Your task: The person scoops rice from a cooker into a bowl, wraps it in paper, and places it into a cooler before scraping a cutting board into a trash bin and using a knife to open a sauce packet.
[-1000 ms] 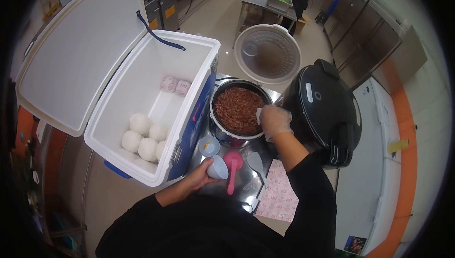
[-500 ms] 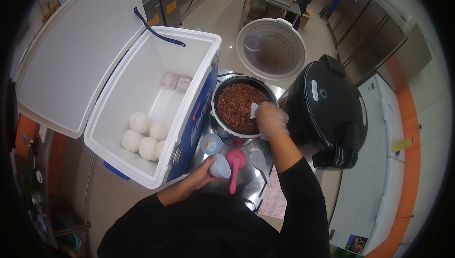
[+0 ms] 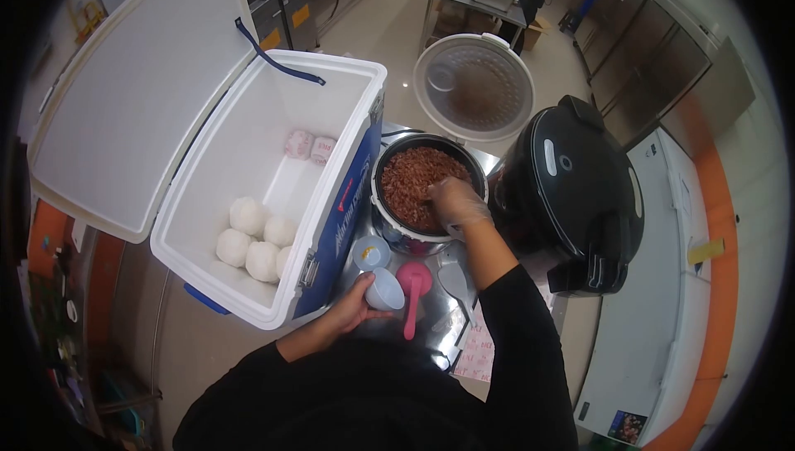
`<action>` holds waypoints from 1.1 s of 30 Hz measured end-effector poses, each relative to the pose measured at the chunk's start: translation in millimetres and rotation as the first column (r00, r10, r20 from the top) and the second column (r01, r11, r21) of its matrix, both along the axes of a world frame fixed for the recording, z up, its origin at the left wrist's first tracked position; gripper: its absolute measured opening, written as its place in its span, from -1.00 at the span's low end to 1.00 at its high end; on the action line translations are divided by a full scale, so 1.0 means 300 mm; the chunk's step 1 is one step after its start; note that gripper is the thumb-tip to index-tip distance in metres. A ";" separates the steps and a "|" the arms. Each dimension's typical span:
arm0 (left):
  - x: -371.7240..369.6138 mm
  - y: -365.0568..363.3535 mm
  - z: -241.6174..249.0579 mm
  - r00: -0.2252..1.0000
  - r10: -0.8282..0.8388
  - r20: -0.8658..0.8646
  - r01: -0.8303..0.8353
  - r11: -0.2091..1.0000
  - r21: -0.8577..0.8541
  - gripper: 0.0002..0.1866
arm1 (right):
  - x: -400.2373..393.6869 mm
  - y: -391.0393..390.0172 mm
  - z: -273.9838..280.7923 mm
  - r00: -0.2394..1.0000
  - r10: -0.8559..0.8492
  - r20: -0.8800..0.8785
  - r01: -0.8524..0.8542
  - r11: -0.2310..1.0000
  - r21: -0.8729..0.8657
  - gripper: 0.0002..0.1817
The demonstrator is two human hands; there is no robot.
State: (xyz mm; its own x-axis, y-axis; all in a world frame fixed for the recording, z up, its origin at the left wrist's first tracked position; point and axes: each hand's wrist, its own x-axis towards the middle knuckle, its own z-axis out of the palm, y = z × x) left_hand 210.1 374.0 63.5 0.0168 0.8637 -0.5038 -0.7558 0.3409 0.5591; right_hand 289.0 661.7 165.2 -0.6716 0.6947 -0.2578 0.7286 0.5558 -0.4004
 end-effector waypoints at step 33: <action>0.012 0.620 0.352 0.772 0.471 -0.428 -0.387 0.881 0.271 -0.35 | 0.201 -0.140 0.244 0.883 0.039 -0.469 0.118 0.946 0.301 -0.74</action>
